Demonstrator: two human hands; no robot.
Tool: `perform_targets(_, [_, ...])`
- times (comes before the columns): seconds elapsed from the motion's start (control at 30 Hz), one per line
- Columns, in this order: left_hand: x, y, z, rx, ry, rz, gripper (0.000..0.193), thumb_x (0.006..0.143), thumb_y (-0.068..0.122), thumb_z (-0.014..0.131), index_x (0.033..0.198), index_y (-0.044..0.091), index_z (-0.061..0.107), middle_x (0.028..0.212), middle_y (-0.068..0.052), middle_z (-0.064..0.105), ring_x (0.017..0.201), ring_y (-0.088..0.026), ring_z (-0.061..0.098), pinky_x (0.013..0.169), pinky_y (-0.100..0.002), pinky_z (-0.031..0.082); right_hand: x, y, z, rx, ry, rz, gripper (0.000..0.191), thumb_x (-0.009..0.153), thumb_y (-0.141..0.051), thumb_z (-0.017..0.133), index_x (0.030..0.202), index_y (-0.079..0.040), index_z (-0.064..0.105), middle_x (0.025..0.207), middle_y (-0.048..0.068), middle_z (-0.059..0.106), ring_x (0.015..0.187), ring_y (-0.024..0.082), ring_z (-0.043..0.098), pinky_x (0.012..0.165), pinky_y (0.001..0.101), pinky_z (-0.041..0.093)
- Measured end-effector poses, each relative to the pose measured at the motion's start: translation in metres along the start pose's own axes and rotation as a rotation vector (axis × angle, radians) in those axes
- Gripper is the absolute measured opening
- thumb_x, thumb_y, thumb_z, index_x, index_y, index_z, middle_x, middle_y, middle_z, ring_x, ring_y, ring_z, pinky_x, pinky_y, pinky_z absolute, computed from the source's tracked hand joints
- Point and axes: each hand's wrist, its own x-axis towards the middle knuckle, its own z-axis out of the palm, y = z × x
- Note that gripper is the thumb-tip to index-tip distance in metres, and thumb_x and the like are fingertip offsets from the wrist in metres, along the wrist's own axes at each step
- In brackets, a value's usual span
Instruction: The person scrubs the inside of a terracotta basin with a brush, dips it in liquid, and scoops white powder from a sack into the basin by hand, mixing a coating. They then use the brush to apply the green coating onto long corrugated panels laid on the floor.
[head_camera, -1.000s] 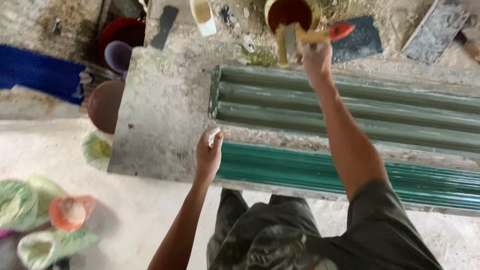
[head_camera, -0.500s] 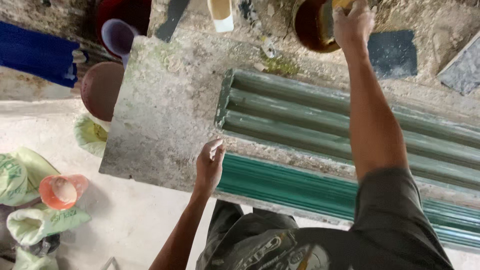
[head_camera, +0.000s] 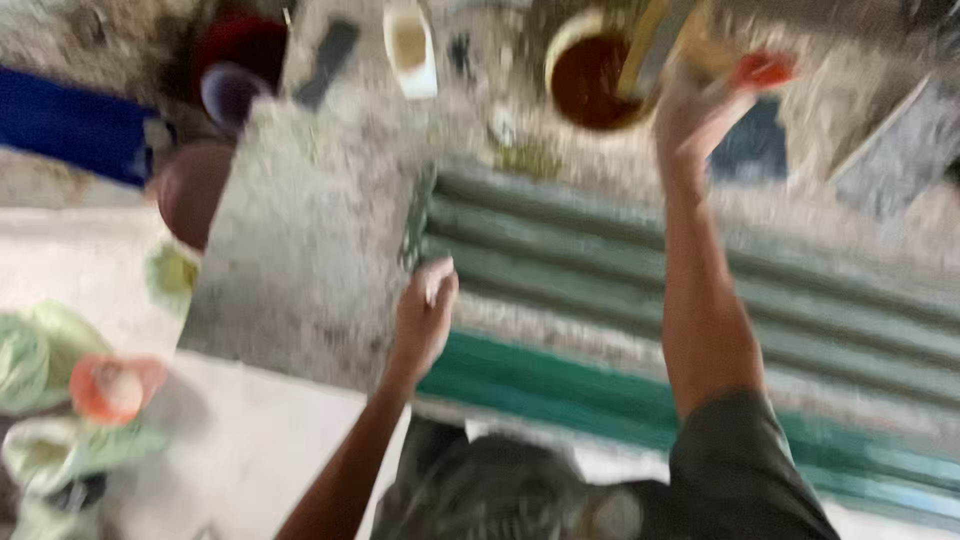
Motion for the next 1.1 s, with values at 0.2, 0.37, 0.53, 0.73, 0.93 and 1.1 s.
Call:
perform_targets(0.2, [-0.006,-0.001,-0.002,0.016,0.012,-0.002,0.040,0.104,0.032,0.061,0.127,0.000,0.067,0.106,-0.014,0.075,0.092,-0.016,0.069,0.081,-0.032,0.056,0.007,-0.029,0.012,0.001,0.244,0.424,0.023,0.100,-0.024,0.067,0.111,-0.004,0.065,0.090,0.002,0.072,0.070,0.009,0.072,0.060,0.0255,0.061])
perform_targets(0.37, [-0.004,0.003,-0.023,0.023,-0.028,0.240,0.039,0.107,0.029,0.062,0.129,-0.004,0.064,0.114,-0.016,0.073,0.103,-0.016,0.068,0.086,-0.034,0.054,0.002,-0.068,0.007,0.503,0.483,0.818,0.026,0.092,-0.012,0.066,0.114,-0.005,0.054,0.090,0.004,0.066,0.075,0.016,0.067,0.071,0.0325,0.064])
perform_targets(0.53, [0.008,-0.004,-0.057,-0.041,-0.037,-0.085,0.043,0.103,0.030,0.061,0.134,0.001,0.065,0.103,-0.016,0.067,0.077,-0.015,0.057,0.068,-0.036,0.049,-0.079,-0.153,-0.146,0.003,0.259,0.549,0.027,0.107,-0.030,0.060,0.126,-0.012,0.054,0.118,0.002,0.064,0.110,0.015,0.065,0.096,0.0371,0.058])
perform_targets(0.73, [0.016,-0.017,-0.066,0.010,-0.049,-0.021,0.039,0.105,0.028,0.059,0.132,0.001,0.065,0.115,-0.013,0.070,0.095,-0.015,0.061,0.083,-0.033,0.051,-0.211,-0.251,-0.076,0.322,0.275,0.617,0.021,0.113,-0.020,0.059,0.128,-0.009,0.047,0.127,0.012,0.056,0.121,0.028,0.059,0.108,0.0471,0.055])
perform_targets(0.93, [0.024,-0.011,-0.048,-0.008,-0.080,0.078,0.033,0.103,0.025,0.063,0.126,0.000,0.066,0.116,-0.008,0.071,0.104,-0.014,0.066,0.089,-0.030,0.053,-0.217,-0.237,-0.149,0.346,0.414,0.556,0.024,0.112,-0.019,0.059,0.130,-0.010,0.045,0.127,0.012,0.054,0.120,0.027,0.058,0.106,0.0464,0.055])
perform_targets(1.1, [0.015,-0.004,0.004,-0.124,-0.150,-0.019,0.031,0.102,0.024,0.064,0.123,0.002,0.067,0.106,-0.005,0.069,0.092,-0.011,0.062,0.078,-0.028,0.051,-0.209,-0.202,-0.322,0.243,0.825,0.268,0.027,0.112,-0.018,0.059,0.132,-0.011,0.043,0.126,0.011,0.053,0.118,0.026,0.057,0.105,0.0459,0.055])
